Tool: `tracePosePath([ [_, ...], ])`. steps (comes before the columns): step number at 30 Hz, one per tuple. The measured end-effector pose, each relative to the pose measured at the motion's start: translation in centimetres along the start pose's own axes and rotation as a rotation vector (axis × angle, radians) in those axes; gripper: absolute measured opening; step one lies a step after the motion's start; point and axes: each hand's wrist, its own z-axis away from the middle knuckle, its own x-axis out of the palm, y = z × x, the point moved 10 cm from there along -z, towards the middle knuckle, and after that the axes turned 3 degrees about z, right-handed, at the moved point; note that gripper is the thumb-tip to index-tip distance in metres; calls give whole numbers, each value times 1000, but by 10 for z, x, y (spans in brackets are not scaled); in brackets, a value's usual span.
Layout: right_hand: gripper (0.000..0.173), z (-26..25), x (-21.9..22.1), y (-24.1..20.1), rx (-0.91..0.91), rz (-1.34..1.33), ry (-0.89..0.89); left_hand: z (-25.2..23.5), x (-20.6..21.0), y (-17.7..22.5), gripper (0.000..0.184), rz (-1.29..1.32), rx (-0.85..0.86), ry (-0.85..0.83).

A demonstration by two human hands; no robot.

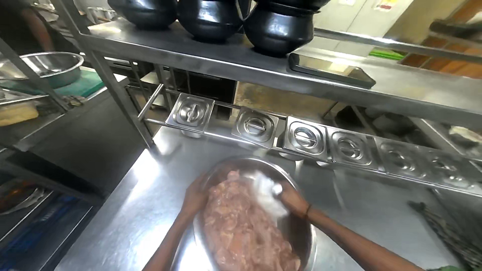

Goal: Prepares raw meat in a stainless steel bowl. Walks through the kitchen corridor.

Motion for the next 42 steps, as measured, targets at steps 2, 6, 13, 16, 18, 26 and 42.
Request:
tracePosePath([
  [2, 25, -30, -6, -30, -286, 141, 170, 1, -1, 0, 67, 6, -5, 3],
  [6, 53, -84, 83, -60, -857, 689, -111, 0, 3, 3, 66, -58, 44, -28],
  [13, 54, -45, 53, 73, 117, 623, -214, 15, -9, -1, 65, 67, 58, 114],
  [16, 46, 21, 66, 92, 245, 469, -349, 24, -7, -6, 67, 90, 41, 142],
  [18, 44, 44, 67, 87, 258, 167, -436, 28, -5, -8, 69, 116, 37, 124],
  [26, 31, 20, -23, 15, 139, -577, -234, 19, 6, -3, 69, 79, 60, -4],
  [42, 55, -49, 74, 11, 11, 613, -103, 19, 7, -8, 71, 65, 28, -8],
])
